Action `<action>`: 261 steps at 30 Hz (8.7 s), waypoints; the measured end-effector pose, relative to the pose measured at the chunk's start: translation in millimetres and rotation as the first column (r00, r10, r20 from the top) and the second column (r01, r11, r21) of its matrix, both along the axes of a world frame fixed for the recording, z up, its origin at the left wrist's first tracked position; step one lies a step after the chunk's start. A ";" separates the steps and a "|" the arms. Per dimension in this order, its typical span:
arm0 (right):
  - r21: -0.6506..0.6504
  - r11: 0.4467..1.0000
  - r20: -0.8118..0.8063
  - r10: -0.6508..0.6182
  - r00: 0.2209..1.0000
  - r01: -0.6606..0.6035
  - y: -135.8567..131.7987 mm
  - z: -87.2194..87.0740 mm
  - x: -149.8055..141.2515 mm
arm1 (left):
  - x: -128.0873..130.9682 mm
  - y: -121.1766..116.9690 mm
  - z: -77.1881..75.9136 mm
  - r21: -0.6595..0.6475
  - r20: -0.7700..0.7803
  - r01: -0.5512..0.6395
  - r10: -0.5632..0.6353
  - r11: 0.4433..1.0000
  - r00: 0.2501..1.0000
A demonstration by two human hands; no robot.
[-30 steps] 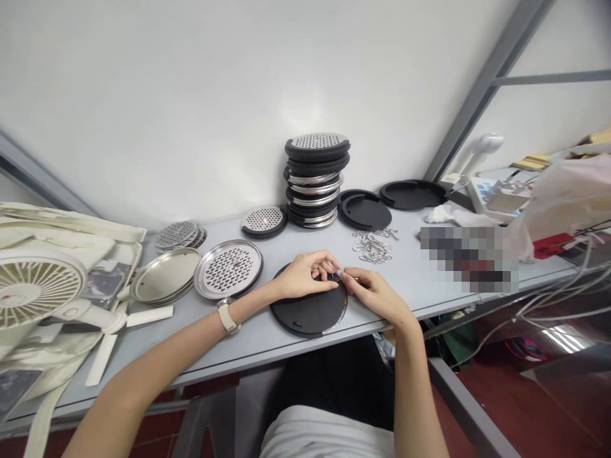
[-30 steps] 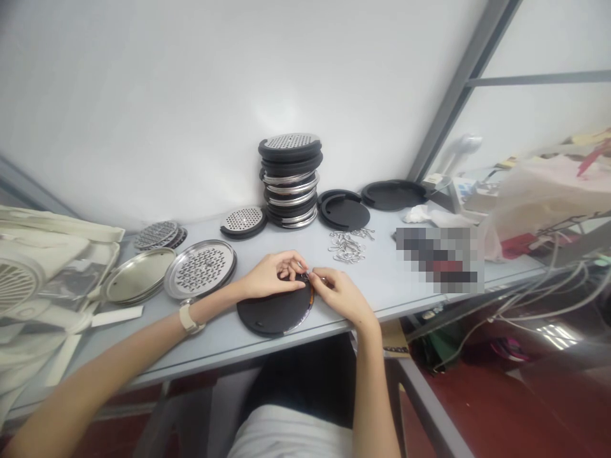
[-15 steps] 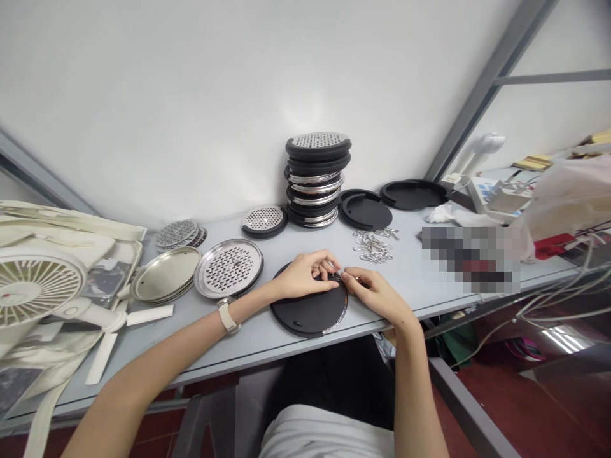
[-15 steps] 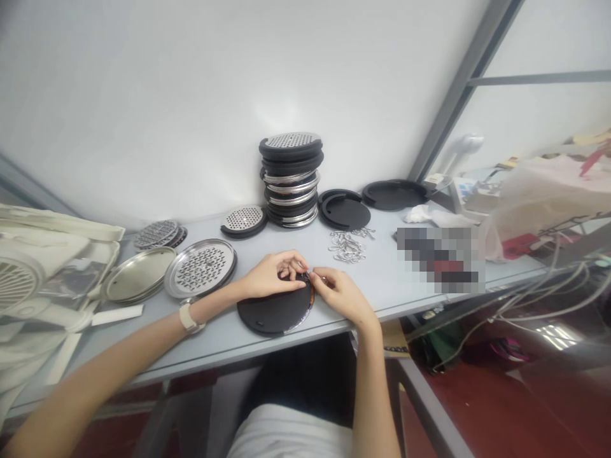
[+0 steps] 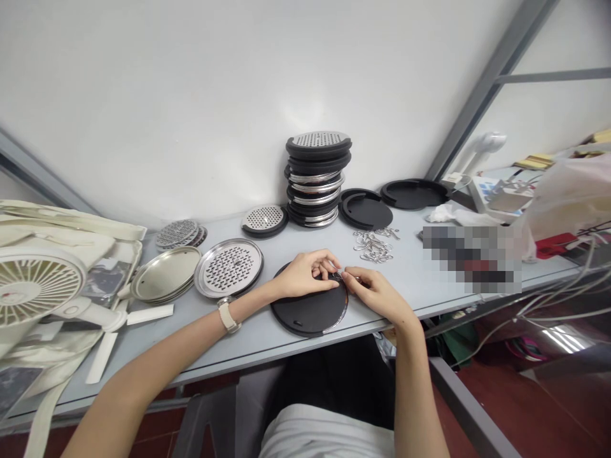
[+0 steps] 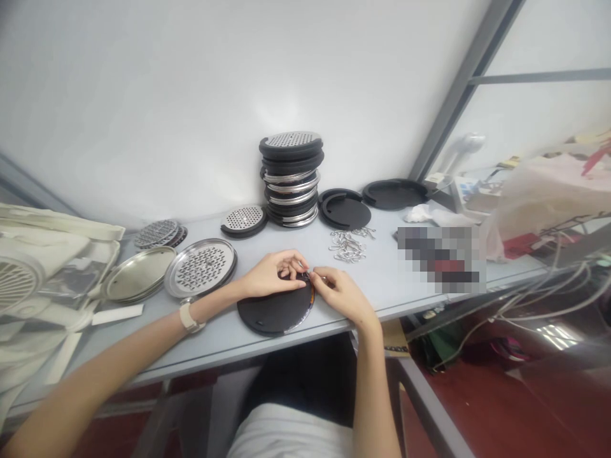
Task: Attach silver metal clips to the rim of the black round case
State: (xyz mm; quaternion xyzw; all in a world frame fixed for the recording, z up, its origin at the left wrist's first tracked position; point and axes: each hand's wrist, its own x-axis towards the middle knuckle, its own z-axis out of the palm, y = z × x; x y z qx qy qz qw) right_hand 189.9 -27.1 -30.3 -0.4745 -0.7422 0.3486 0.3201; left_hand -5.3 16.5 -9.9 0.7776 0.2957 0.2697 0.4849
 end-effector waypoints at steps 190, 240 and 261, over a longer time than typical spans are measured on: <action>-0.376 0.860 0.184 0.434 0.882 -0.345 47.7 37.9 17.6 | -1.0 -12.6 9.0 0.399 -0.352 -0.023 0.176 0.917 0.919; 0.152 0.979 0.033 0.135 0.990 -0.139 5.5 -3.7 10.1 | 1.2 -23.3 7.3 0.708 -0.356 0.071 0.269 0.702 0.895; 0.135 0.980 -0.032 0.153 0.988 -0.148 10.1 -8.3 16.2 | -2.4 -21.0 7.4 0.713 -0.387 0.081 0.295 0.696 0.874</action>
